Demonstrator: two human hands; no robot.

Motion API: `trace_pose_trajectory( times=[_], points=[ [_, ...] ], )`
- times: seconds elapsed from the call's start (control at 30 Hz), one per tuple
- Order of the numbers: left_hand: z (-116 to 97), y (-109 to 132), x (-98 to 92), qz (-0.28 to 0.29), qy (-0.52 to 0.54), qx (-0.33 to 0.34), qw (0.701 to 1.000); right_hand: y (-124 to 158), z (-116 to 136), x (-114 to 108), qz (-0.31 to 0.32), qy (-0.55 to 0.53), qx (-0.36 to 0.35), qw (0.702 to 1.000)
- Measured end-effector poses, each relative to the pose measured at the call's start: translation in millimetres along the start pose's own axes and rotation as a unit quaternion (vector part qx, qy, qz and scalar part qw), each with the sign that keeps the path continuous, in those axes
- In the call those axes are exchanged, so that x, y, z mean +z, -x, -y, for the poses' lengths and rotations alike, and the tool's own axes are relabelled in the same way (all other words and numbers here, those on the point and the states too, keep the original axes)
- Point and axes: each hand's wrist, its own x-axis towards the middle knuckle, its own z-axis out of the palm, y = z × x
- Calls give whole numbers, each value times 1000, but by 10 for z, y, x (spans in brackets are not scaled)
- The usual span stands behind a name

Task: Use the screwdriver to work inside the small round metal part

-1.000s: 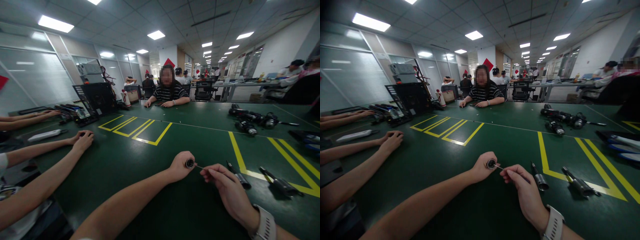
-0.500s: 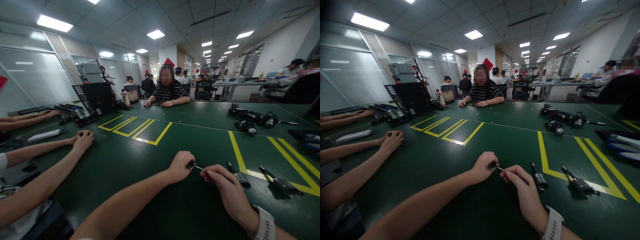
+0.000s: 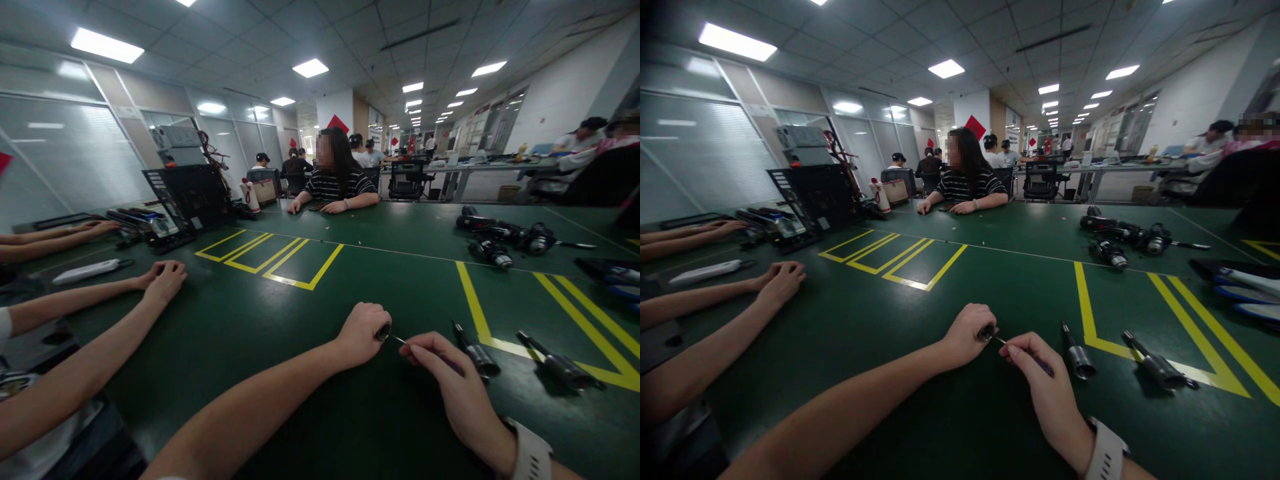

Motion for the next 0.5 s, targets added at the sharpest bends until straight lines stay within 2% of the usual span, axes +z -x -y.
trace_pose_trajectory(
  times=[0.13, 0.27, 0.37, 0.5],
  points=[
    [30, -3, 18, -43, 62, 9, 997, -42, 51, 1, -5, -101, 29, 994],
    [49, -32, 26, -56, 117, 11, 991, -72, 60, -4, 11, -180, 57, 982],
    [45, -39, 24, -53, 116, 2, 992, -56, 32, -4, 4, -153, 44, 987],
    [30, -20, 21, -27, 52, 3, 998, -9, -9, -4, 2, -27, 16, 1000]
  ],
)
